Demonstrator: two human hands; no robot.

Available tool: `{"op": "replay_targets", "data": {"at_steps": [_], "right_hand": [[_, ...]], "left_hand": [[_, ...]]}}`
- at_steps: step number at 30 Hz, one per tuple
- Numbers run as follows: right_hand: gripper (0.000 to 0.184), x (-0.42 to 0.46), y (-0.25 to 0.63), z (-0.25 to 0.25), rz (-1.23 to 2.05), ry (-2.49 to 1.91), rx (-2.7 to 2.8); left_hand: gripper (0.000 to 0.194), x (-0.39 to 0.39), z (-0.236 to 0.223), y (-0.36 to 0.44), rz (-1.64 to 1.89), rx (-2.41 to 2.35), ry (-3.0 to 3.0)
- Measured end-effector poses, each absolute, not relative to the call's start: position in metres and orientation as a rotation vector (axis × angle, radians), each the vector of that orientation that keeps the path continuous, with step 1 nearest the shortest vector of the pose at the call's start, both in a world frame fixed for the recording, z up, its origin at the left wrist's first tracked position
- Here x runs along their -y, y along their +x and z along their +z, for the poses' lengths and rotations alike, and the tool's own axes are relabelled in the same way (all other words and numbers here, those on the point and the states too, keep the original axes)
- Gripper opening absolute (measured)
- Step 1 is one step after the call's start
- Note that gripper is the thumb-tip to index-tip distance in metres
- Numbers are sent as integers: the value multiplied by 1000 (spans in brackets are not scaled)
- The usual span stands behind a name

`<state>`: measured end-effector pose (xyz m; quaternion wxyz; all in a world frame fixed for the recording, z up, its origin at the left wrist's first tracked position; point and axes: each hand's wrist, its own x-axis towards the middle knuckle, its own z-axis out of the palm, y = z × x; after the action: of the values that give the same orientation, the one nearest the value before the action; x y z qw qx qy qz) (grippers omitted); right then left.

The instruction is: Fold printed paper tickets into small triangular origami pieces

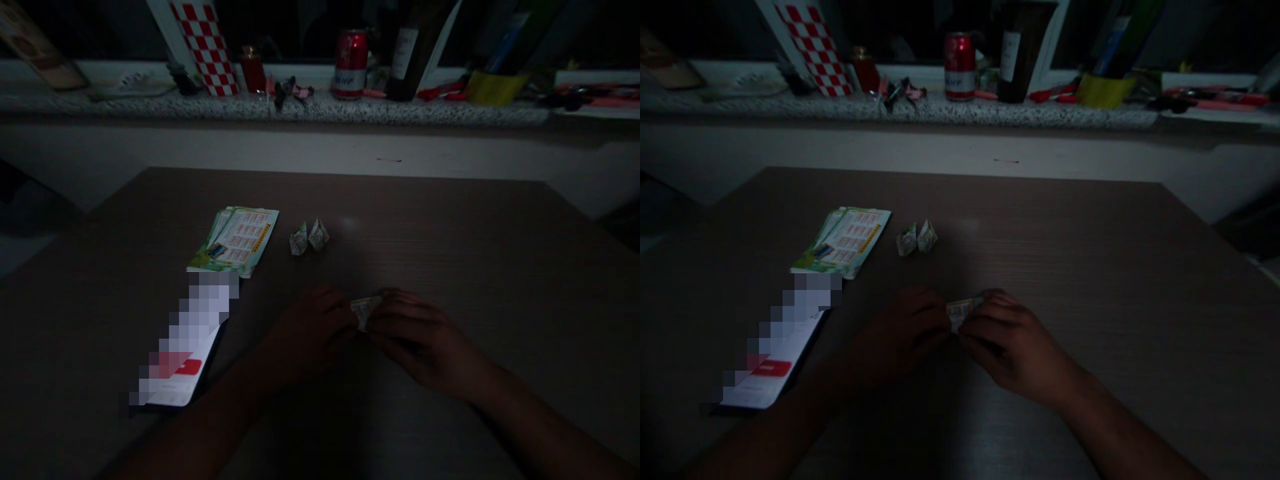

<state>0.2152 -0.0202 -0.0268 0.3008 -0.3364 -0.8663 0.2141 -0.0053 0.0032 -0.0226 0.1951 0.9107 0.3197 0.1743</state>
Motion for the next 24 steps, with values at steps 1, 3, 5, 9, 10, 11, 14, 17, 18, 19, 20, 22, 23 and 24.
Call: {"op": "replay_targets", "data": {"at_steps": [1,3,5,9,10,11,14,17,18,19,20,22,23,24], "right_hand": [[16,21,215,-27,546,-874,2267],[16,22,215,-27,474,-840,2209],[16,23,215,-25,369,-806,2167],[19,25,216,-23,225,-762,2156],[19,26,216,-23,219,-758,2168],[20,26,216,-23,216,-752,2176],[18,27,216,-22,197,-718,2190],[12,28,214,-21,166,-697,2205],[11,28,213,-21,164,-698,2215],[10,28,213,-21,162,-698,2221],[10,28,212,-21,161,-698,2229],[9,28,212,-21,168,-712,2245],[8,28,211,-21,167,-717,2248],[7,29,211,-21,160,-715,2242]], "left_hand": [[9,-3,-23,-5,536,-891,2586],[11,-2,-22,-3,644,-878,2638],[12,0,-20,-3,725,-868,2676],[11,3,-14,-1,806,-864,2699],[10,4,-13,0,831,-851,2701],[9,4,-11,0,857,-835,2706],[7,6,-8,2,926,-758,2743],[7,7,-6,3,959,-704,2802],[7,7,-6,4,957,-696,2820],[8,7,-6,4,947,-694,2836],[9,7,-7,5,930,-699,2849],[12,7,-7,6,910,-705,2867],[13,7,-8,6,913,-706,2873],[14,7,-8,7,920,-707,2876]]}}
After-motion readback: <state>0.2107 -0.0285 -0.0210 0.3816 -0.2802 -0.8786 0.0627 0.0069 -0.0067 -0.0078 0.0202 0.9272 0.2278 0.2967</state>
